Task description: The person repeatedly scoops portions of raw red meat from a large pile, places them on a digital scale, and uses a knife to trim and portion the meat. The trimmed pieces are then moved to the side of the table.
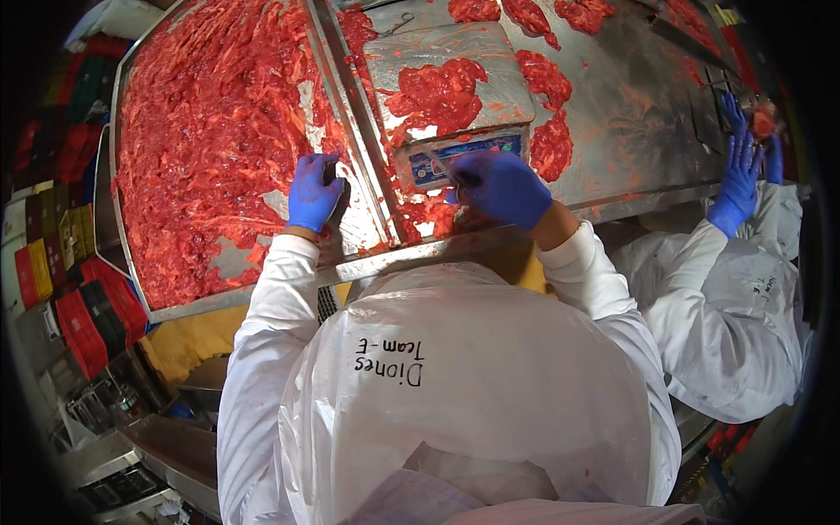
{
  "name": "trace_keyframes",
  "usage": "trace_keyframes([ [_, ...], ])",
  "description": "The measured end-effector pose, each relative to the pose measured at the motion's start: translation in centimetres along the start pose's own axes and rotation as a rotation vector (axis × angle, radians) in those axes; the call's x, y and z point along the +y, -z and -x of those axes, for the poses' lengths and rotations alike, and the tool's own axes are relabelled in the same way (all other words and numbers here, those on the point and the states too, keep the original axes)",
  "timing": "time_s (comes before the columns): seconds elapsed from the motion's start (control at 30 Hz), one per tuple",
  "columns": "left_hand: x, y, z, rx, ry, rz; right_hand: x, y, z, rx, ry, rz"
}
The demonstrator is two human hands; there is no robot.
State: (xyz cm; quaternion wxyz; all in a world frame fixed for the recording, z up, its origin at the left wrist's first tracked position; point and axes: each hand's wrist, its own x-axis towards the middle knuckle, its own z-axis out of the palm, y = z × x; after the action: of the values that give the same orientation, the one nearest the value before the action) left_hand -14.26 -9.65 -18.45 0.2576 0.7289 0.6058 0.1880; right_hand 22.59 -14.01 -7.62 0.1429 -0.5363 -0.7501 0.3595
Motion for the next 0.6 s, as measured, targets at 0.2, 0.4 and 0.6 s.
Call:
trace_keyframes([
  [0.2, 0.8, 0.0, 0.5, -0.015, -0.062, -0.001, 4.5, -0.5, 2.7, 0.032, -0.122, -0.387],
  [0.4, 0.7, 0.1, -0.3, 0.005, 0.158, 0.259, 8.4, -0.2, 7.5, 0.171, -0.305, -0.517],
  [0.6, 16.0, 0.8, -8.2, 0.084, -0.305, 0.006, 0.1, 3.5, -1.7, 0.128, 0.193, -0.248],
])
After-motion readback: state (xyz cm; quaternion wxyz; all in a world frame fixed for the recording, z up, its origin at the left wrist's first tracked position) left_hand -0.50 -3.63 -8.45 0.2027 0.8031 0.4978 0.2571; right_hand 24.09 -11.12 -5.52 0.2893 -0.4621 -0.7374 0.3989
